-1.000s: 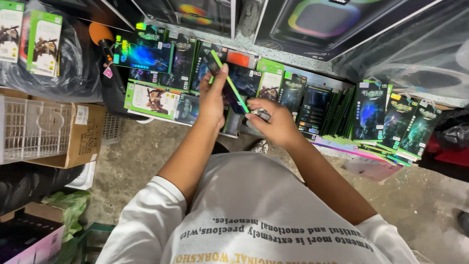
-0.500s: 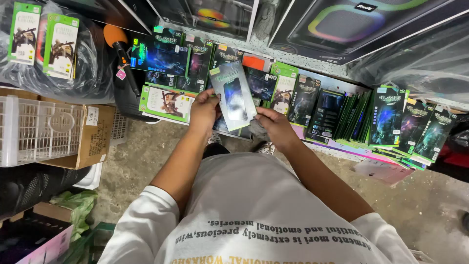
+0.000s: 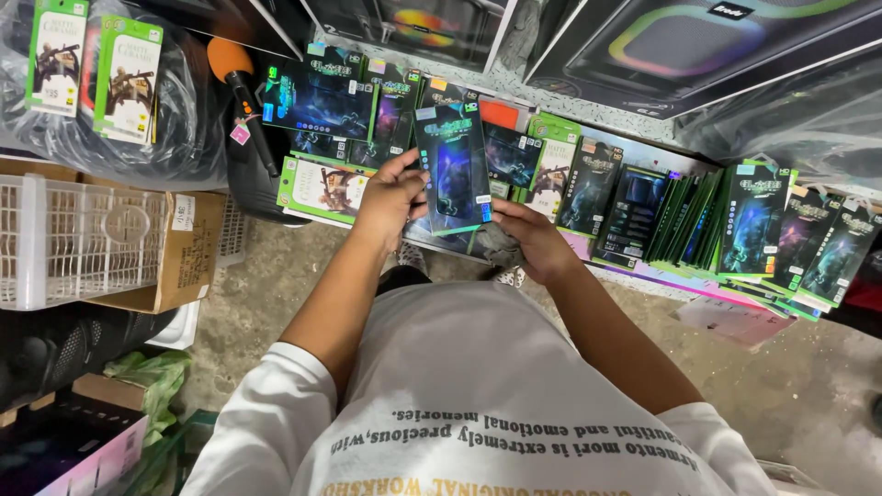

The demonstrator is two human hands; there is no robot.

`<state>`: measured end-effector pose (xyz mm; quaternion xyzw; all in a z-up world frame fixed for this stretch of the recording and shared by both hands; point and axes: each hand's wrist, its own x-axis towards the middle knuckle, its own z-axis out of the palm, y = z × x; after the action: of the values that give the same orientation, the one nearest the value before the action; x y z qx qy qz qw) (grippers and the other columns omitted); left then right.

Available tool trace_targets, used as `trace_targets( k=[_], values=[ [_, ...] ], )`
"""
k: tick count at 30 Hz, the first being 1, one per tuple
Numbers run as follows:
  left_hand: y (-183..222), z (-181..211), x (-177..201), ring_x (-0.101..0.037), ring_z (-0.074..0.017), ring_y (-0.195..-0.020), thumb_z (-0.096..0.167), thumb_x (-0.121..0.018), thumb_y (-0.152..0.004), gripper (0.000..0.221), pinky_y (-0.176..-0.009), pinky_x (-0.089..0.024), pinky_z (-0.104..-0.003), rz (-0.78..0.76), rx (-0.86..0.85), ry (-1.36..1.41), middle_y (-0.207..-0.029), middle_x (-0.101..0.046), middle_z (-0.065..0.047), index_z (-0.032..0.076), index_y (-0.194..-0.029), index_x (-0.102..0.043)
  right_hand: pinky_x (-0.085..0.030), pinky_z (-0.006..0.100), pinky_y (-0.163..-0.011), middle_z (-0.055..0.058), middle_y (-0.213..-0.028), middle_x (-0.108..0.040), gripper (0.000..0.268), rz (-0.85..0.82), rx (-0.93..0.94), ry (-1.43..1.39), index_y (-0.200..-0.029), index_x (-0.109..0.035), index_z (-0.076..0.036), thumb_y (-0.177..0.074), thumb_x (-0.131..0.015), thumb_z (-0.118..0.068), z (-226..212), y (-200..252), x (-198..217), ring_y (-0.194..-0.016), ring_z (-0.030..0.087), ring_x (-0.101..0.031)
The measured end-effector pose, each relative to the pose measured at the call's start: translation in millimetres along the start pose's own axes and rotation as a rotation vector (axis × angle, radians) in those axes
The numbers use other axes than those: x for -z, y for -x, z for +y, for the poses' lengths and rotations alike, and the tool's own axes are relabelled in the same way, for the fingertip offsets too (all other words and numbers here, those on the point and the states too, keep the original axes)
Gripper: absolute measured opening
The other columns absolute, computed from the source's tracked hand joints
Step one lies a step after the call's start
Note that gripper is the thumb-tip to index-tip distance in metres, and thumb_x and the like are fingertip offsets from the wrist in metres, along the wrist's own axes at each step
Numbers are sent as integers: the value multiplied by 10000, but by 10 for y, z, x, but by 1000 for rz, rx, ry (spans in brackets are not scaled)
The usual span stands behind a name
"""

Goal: The person wipes packages of tempered glass with a cloth and organizes them on a shelf next to speaker boxes.

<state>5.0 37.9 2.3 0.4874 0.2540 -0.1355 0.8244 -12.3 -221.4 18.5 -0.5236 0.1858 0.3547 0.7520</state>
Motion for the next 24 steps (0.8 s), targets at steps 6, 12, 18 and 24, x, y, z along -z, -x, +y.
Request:
trace_targets(
  k=[6, 12, 18, 24],
  values=[
    [89, 215, -43, -621, -66, -785, 10, -612, -936, 612, -614, -520, -236, -51, 35, -179, -1078, -715, 5, 246, -1488, -495, -525, 343, -997, 70, -1263, -695, 352, -52, 22, -23, -1334, -646, -38, -988, -596, -81, -4, -43, -55, -1155, 174, -650],
    [13, 241, 40, -576, -68, -794, 16, -628, -949, 616, -632, -500, -251, -86, 25, -190, -1086, -703, 8, 258, -1507, -524, -542, 349, -970, 59, -1230, -698, 338, 7, -19, -34, -1329, -635, -50, -996, -592, -87, -15, -92, -147, -1122, 171, -659],
    [-84, 306, 129, -559, -74, -791, 16, -650, -961, 602, -628, -503, -252, -69, -10, -199, -1083, -680, 8, 263, -1500, -548, -564, 341, -805, 72, -1155, -736, 336, 9, 11, 31, -1316, -652, -65, -997, -567, -127, -413, 15, -175, -987, 181, -690],
    [-67, 472, 148, -558, -52, -757, 1, -622, -956, 609, -592, -465, -218, -85, -30, -199, -1066, -709, 8, 244, -1508, -537, -563, 337, -695, 86, -1033, -754, 241, 55, 74, 5, -1220, -701, -63, -1008, -617, -143, -526, -95, 26, -899, 192, -717]
  ],
)
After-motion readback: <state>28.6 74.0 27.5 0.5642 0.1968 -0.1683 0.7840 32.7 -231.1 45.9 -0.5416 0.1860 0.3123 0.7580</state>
